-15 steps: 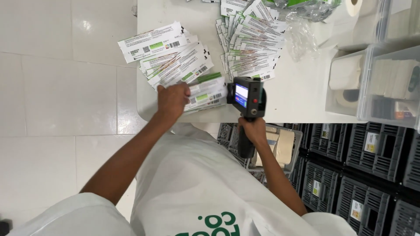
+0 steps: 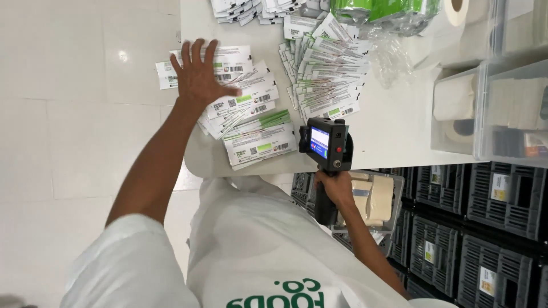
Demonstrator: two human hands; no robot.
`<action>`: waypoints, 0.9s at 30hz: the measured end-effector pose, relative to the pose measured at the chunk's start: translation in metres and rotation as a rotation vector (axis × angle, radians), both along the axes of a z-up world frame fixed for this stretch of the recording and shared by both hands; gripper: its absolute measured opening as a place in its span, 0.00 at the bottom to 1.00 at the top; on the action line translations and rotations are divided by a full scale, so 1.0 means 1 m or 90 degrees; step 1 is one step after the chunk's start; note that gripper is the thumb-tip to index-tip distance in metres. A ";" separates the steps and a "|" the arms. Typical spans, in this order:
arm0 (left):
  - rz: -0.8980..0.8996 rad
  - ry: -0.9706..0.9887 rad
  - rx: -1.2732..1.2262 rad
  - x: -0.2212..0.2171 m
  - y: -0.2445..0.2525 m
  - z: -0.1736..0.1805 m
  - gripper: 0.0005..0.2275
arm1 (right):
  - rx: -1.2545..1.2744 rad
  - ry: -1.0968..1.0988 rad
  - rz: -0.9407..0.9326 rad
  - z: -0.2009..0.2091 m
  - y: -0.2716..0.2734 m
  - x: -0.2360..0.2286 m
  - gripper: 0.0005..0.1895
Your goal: The person scans barcodes on a stack of small white packets using a handheld barcode scanner, then gathers the scanned packets and places them into a clear plastic bag. The person then seals the bag and places it on the table.
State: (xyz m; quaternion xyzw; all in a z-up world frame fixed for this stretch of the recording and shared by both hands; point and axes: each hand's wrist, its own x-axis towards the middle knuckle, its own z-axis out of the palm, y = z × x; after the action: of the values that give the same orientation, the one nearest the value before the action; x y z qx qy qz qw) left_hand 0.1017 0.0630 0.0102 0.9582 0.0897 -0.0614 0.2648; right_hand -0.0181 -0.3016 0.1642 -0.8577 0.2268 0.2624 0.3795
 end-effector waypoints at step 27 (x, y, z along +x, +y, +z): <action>-0.087 -0.009 -0.139 -0.139 -0.115 0.004 0.15 | -0.002 -0.058 0.113 -0.045 -0.029 0.001 0.08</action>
State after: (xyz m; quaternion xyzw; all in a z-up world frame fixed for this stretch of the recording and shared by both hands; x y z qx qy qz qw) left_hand -0.0370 -0.0520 0.0138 0.9280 0.0153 -0.0821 0.3632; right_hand -0.0169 -0.3303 0.1197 -0.8861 0.1329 0.2552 0.3635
